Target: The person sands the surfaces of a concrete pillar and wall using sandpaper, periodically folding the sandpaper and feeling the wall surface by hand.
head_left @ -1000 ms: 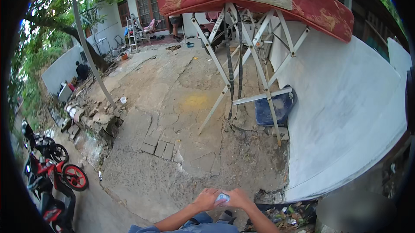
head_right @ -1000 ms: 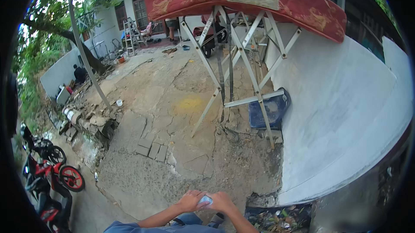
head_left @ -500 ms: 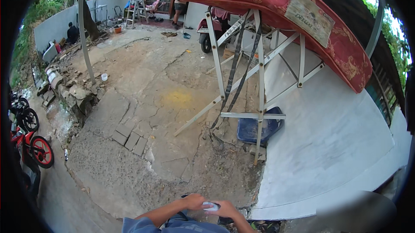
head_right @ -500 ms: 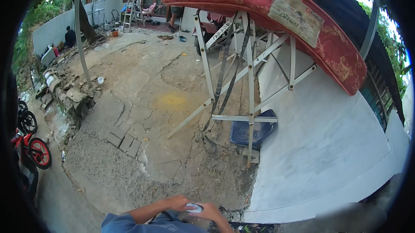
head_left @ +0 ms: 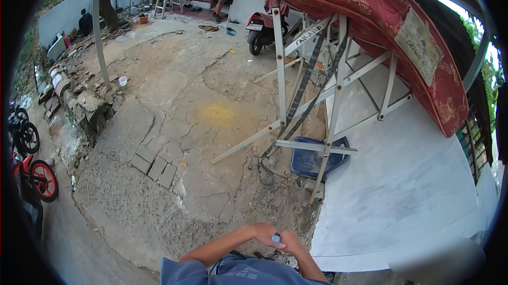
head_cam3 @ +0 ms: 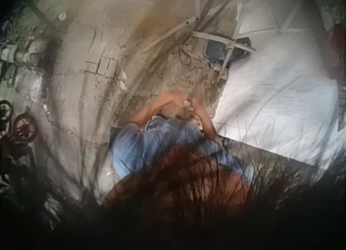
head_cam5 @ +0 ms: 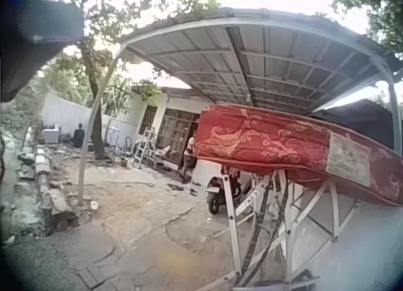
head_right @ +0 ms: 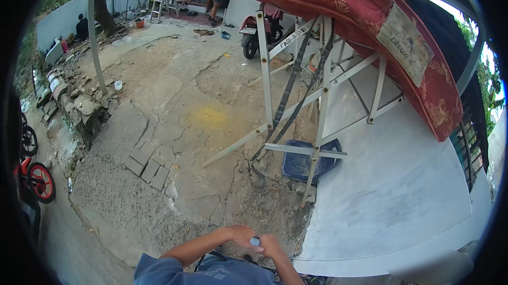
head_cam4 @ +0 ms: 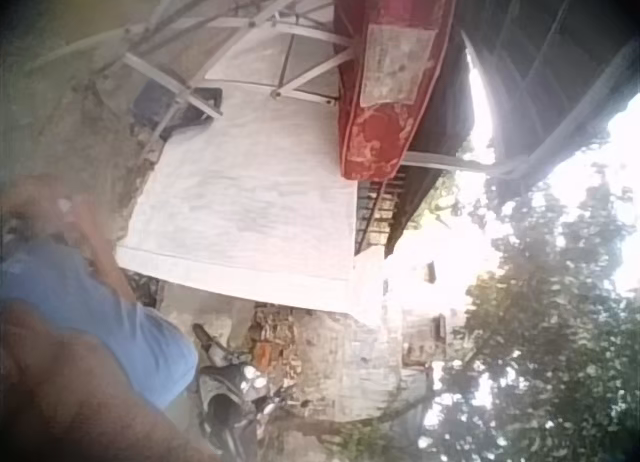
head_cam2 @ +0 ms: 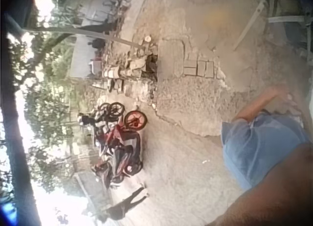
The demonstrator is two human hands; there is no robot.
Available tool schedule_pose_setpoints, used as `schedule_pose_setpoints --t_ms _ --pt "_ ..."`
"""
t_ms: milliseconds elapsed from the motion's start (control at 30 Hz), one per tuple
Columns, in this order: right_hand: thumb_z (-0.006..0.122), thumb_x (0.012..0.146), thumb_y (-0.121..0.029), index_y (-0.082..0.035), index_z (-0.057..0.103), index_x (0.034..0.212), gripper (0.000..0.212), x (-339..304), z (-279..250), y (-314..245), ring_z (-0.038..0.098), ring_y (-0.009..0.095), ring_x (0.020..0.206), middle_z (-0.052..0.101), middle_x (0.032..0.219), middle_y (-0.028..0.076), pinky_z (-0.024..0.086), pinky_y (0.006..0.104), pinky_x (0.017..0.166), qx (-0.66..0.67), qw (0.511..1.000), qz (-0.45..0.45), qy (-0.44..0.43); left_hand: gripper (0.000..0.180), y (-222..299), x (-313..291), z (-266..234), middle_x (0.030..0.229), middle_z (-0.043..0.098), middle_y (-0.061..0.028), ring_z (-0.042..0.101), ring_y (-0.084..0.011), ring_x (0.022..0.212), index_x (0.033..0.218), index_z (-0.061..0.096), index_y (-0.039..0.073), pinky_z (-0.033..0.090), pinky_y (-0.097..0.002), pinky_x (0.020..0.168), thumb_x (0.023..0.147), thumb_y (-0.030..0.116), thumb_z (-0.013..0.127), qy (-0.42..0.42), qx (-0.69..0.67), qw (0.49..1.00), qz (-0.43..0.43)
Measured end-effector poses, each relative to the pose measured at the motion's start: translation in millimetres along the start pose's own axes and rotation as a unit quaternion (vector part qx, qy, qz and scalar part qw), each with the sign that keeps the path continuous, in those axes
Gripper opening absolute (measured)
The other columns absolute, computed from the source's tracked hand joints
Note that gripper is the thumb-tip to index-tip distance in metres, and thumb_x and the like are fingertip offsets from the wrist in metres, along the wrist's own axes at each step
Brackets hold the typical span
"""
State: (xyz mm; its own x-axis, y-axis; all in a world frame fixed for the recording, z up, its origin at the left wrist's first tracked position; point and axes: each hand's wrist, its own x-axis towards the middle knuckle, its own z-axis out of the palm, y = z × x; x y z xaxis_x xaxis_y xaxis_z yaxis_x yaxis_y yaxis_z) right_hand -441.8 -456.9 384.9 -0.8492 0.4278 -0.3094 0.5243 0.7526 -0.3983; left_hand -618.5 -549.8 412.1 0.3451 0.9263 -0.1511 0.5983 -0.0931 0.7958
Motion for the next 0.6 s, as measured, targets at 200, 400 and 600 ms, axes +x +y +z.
schedule_pose_setpoints --t_ms 200,400,600 --pt "0.076 0.066 -0.034 -0.007 0.071 0.093 0.039 16.2 -8.8 18.6 0.065 0.04 0.084 0.068 0.087 0.021 0.053 0.0461 0.077 -0.039 0.999 -0.008 0.004 0.051 -24.9 34.9 33.3 0.09 0.07 -0.0195 0.067 -0.0387 0.09 0.098 0.068 0.009 0.053 -0.0488 0.078 0.074 0.054 0.074 0.01 0.112 0.991 -0.07" --pt "0.077 0.067 -0.038 -0.01 0.07 0.1 0.044 -3.3 -18.7 37.5 0.067 0.035 0.088 0.07 0.093 0.016 0.054 0.0442 0.078 -0.042 0.997 0.022 -0.055 0.059 -34.7 64.4 69.8 0.09 0.07 -0.0178 0.068 -0.0378 0.087 0.105 0.067 0.008 0.053 -0.047 0.078 0.072 0.056 0.076 -0.004 0.058 0.996 -0.066" --pt "0.078 0.069 -0.053 -0.017 0.07 0.106 0.053 -34.3 -52.3 154.5 0.07 0.026 0.087 0.072 0.096 0.006 0.054 0.0381 0.077 -0.071 0.989 0.083 0.097 0.048 -39.3 129.0 68.2 0.08 0.069 -0.0128 0.069 -0.0235 0.077 0.112 0.058 0.007 0.052 -0.0389 0.07 0.093 0.051 0.055 -0.093 -0.182 0.975 -0.091"
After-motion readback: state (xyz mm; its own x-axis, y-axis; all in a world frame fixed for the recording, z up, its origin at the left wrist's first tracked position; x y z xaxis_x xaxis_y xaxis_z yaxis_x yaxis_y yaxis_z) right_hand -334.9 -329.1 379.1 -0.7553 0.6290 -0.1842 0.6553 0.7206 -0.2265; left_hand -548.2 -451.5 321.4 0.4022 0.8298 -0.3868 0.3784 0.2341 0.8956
